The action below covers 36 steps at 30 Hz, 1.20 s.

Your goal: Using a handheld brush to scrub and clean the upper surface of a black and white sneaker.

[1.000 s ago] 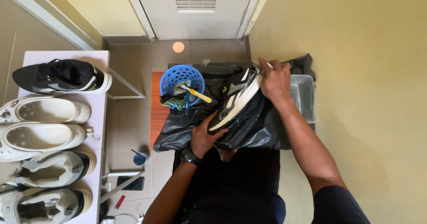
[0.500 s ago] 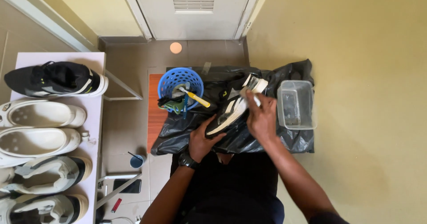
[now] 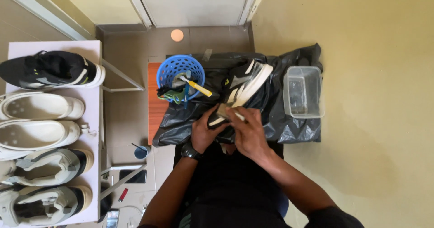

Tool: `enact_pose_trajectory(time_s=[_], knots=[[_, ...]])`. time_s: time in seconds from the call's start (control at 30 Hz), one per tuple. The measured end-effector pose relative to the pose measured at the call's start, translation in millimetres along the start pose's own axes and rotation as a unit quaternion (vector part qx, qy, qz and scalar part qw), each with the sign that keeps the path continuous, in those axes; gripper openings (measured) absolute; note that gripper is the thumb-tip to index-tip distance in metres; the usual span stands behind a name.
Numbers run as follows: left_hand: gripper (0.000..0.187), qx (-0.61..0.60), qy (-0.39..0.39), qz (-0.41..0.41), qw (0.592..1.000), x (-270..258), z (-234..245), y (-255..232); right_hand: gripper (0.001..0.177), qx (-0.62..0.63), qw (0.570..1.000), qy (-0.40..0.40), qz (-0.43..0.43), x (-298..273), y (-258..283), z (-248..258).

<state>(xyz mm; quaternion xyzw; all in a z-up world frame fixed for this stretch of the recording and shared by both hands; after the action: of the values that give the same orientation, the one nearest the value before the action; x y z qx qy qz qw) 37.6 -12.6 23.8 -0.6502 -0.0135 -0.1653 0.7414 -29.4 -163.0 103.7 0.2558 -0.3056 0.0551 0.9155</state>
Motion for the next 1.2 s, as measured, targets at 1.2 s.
enact_pose_trajectory(time_s=[1.2], knots=[[0.072,0.069,0.049,-0.094,0.992,-7.6,-2.9,19.2,0.048,-0.28,0.959,0.008,0.04,91.7,-138.8,9.5]])
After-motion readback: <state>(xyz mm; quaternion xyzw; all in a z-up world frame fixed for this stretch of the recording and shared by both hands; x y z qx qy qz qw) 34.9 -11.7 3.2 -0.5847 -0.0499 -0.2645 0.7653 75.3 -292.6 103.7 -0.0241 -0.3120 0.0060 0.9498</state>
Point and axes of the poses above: each hand's wrist, its own x-axis towards the middle knuckle, its own z-axis out of the back of the hand, y = z × x, the point moved 4 cm from there along x, towards the middle knuckle, and after that the axes turned 7 degrees about -x, right-handed, at the moved point
